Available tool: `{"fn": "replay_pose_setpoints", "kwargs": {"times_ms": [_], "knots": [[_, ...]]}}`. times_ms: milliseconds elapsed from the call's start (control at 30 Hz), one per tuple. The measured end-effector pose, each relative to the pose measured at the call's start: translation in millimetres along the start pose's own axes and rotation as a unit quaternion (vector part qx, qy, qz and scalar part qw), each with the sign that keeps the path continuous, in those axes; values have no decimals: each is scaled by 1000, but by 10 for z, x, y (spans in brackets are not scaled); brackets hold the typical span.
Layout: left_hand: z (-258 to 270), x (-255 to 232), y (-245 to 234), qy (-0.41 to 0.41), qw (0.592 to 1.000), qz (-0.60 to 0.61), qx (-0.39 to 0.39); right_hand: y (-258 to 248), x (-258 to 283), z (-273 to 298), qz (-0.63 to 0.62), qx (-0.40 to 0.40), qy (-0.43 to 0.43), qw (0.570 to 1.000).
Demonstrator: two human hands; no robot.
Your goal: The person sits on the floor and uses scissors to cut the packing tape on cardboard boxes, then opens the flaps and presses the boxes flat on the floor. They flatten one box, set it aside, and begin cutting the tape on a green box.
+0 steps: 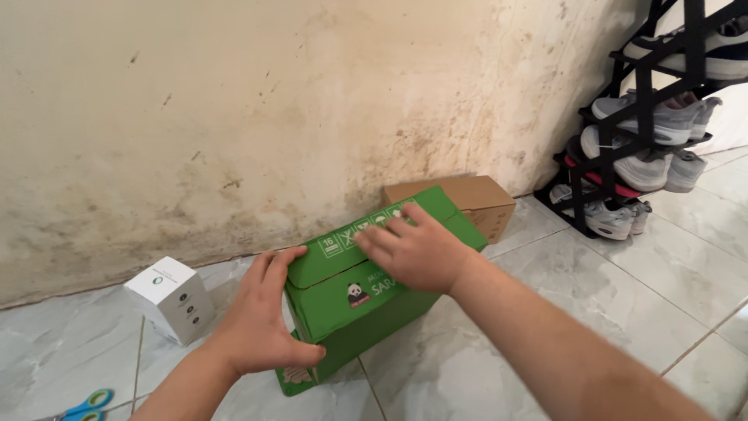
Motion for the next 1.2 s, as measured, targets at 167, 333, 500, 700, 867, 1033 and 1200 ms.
{"fn": "replay_pose_setpoints", "kwargs": {"times_ms": [167,333,500,700,867,1033,1200], "knots": [[-95,-1,-28,24,999,8,35,-49,63,-101,-29,-35,-104,994],[-120,120,-201,11,995,3,102,80,-105,-290,-214,63,6,975],[-300,295,-239,52,983,-41,174,257,-339,-249,-419,197,49,885],[-629,251,-116,8,973,-131,188,339,-224,-213,-270,216,5,938],[-727,-267,-35,71,978,-190,-50,500,-129,-271,-200,195,17,960],[-907,-447,313,80,938,-334,-54,177,-124,-173,-161,28,104,981],[-1062,-494,406,82,913,-400,-2,46,-13,13,-237,-71,425,871]]}}
Point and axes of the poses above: each hand's wrist, its own z-axis away from the middle knuckle, its own y-axis out of the palm, x = y × z, the point moved 7 cm from there along -z, towards the middle knuckle, and after that the axes turned 14 degrees about -y, right-handed, at the moved point
